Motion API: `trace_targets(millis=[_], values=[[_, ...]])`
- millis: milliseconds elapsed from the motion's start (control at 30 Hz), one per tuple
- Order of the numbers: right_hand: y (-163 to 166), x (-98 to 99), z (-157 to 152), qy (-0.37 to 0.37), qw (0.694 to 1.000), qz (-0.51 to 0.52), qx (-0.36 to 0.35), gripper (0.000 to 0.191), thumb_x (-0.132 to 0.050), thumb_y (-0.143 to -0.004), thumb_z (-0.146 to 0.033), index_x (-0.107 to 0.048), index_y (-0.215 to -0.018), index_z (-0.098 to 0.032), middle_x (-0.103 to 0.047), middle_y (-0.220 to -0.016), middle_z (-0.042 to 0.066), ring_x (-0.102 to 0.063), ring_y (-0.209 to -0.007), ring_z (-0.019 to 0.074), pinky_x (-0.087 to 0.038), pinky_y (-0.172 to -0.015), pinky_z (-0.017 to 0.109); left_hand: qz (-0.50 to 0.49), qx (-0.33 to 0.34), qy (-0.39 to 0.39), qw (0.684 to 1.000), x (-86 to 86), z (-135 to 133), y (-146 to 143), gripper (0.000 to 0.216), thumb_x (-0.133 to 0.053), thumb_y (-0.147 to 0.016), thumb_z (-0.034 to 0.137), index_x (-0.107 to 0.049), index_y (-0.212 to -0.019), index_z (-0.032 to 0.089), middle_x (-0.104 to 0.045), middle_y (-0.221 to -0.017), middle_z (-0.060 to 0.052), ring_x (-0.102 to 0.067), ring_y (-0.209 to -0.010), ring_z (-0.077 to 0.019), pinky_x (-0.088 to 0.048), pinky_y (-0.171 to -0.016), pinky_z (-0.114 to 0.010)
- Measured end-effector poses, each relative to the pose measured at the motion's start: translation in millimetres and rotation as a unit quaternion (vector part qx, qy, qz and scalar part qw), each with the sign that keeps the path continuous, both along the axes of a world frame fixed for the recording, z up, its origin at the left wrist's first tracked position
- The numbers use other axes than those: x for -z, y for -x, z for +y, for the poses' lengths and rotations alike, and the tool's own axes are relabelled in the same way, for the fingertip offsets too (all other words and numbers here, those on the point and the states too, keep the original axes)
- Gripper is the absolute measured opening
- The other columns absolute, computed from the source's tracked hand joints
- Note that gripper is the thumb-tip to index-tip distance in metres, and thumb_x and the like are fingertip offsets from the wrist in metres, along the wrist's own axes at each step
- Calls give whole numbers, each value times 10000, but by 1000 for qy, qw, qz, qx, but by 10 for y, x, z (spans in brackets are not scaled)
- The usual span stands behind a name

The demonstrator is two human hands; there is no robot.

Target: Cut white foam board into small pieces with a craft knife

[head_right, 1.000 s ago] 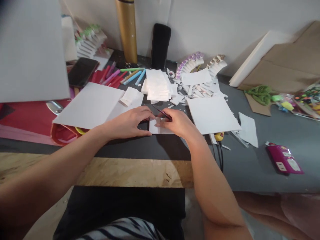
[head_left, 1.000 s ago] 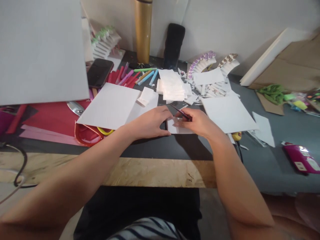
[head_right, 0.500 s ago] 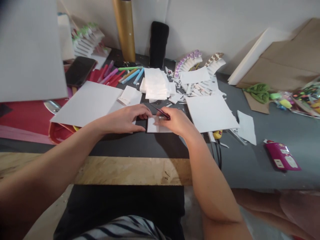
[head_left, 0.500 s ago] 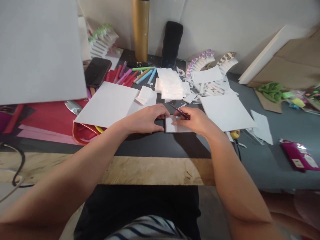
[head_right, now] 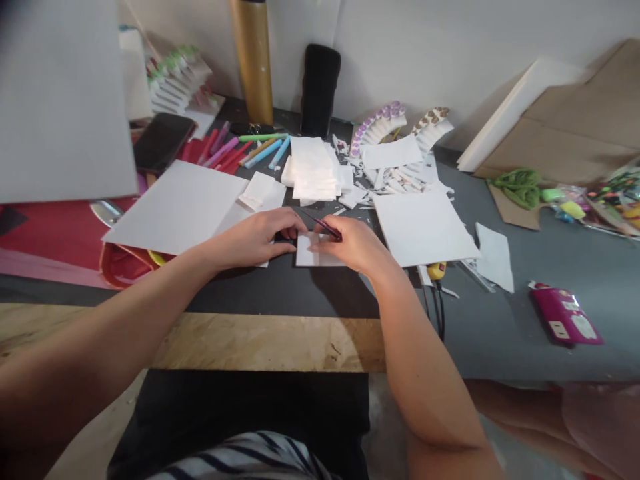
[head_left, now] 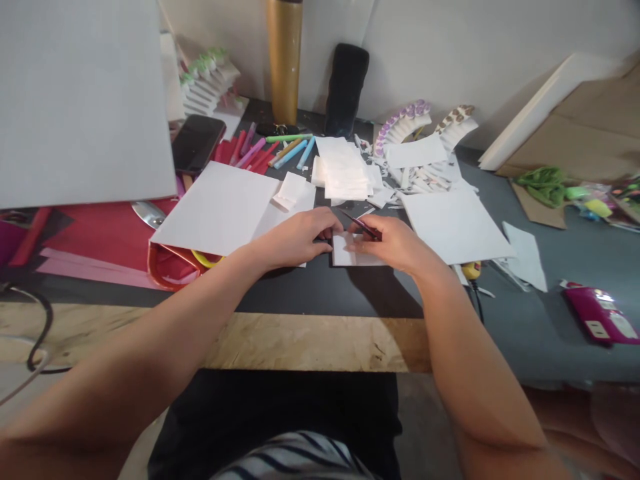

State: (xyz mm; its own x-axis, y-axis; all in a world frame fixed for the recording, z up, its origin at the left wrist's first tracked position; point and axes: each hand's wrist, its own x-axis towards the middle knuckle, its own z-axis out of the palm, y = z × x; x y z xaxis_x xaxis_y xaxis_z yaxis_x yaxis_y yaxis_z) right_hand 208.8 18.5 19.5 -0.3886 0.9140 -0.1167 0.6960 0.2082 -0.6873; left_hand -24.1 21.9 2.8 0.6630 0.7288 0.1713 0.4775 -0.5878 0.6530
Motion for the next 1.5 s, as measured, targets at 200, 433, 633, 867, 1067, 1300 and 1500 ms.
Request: trace_targets(millis=[200, 433, 633, 867, 1067, 1300, 1500], values=[[2, 0, -1, -2, 1000, -5, -2, 294, -765, -773, -427, -683, -959, -214, -549, -721, -20, -497, -686, 162, -333, -625, 287, 3, -7, 6, 1000, -8, -8, -14, 270, -581, -838, 156, -626, -1103, 170, -638, -1100, -88, -617, -1001, -222, -493, -871, -356], [-2, 12, 10, -2, 1000, -2, -4, 319, -765, -768, -461, -675, -952, -216, -607, -784, 1, -510, -712, 170, -337, -640, 286, 9, -6, 1, 1000, -3, -6, -15, 283, -566, -833, 155, -627, -1108, 180, -633, -1104, -81, -617, -1006, -224, -494, -881, -360], [8, -1, -4, 0, 1000, -5, 2, 298, -764, -767, -434, -675, -947, -214, -585, -744, -12, -512, -700, 168, -336, -633, 283, -3, 26, -17, 1000, -43, -55, 13, 347, -630, -813, 209, -612, -1158, 175, -612, -1132, -92, -601, -1057, -245, -495, -901, -364], [-3, 17, 3, 11, 1000, 10, 1, 289, -769, -763, -455, -682, -925, -233, -663, -826, 15, -565, -745, 196, -371, -644, 292, -13, 19, -21, 1000, -6, -88, -36, 416, -785, -795, 389, -662, -1158, 226, -599, -1206, -99, -550, -1181, -296, -465, -1009, -450], [-12, 13, 7, 13, 1000, 9, -3, 305, -763, -775, -465, -694, -966, -238, -648, -804, 7, -551, -731, 188, -365, -642, 296, -28, 21, -49, 998, 35, -77, -56, 404, -810, -793, 379, -715, -1152, 221, -618, -1186, -115, -547, -1172, -302, -458, -1017, -459], [-3, -6, 12, 10, 1000, -9, -3, 285, -761, -772, -458, -657, -900, -225, -576, -720, -22, -506, -688, 165, -332, -629, 289, -44, 22, -58, 997, 48, -74, -99, 421, -832, -773, 401, -740, -1140, 218, -638, -1131, -116, -574, -1093, -292, -475, -974, -456], [-78, -32, 7, 35, 998, 56, 6, 308, -740, -795, -425, -657, -997, -209, -631, -869, 22, -559, -799, 189, -406, -699, 301, -20, 13, -104, 994, 108, -89, -126, 315, -758, -841, 346, -750, -1124, 209, -620, -1136, -129, -575, -1057, -279, -502, -938, -455]])
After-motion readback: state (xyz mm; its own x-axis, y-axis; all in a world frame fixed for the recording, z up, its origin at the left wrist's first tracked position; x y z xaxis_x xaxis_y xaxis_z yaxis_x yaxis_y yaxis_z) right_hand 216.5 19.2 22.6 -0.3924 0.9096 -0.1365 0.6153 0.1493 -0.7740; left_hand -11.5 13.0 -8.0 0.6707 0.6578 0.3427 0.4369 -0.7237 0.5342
